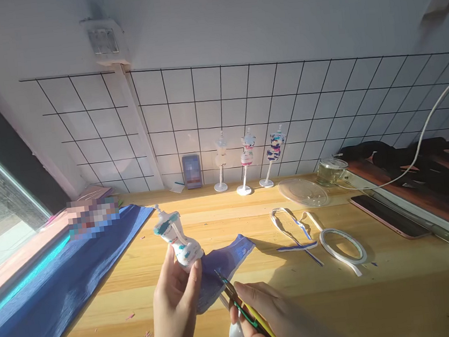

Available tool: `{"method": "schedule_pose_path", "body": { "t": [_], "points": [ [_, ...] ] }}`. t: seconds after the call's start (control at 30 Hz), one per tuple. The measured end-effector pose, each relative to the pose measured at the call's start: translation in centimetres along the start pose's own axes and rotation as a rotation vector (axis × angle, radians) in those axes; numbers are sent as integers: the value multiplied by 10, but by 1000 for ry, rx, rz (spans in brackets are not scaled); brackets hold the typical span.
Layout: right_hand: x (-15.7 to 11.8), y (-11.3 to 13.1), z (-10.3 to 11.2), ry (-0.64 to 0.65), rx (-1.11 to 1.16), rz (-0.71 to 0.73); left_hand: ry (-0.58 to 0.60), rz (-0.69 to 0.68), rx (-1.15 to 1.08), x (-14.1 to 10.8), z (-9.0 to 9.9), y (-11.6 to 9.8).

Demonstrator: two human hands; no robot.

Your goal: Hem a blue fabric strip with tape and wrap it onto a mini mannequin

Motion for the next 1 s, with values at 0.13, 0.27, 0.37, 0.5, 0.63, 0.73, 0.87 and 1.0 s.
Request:
{"method": "schedule_pose_path", "body": {
  "t": [0.13,0.27,0.37,0.5,0.63,0.73,0.87,1.0],
  "points": [
    [0,-1,-2,10,51,-28,-11,14,-15,-2,-1,-2],
    [-3,5,-6,18,41,-45,-5,16,-17,-2,-2,-2],
    [-5,7,-6,7,43,-60,1,13,-18,-2,-2,0],
    [-6,5,-6,-5,50,-77,1,16,-21,-2,-1,1],
    [-5,5,-8,5,74,-71,-22,22,-13,-2,-1,1],
    [-5,5,-8,8,78,-57,-17,12,-15,-3,-2,-2],
    [-4,3,-5,-23,56,-33,0,3,-23,-3,-4,-5],
    [-2,2,-5,-23,47,-8,-8,27,-22,-5,-4,-4]
  ]
}}
Point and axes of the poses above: each hand's wrist, its own x-axis towards the middle knuckle, its own z-axis out of the back of the hand, y = z × x, the point moved 8 cm from there along x, towards the middle knuckle, and after that the axes turned 10 degrees about y, right-handed, at the moved point
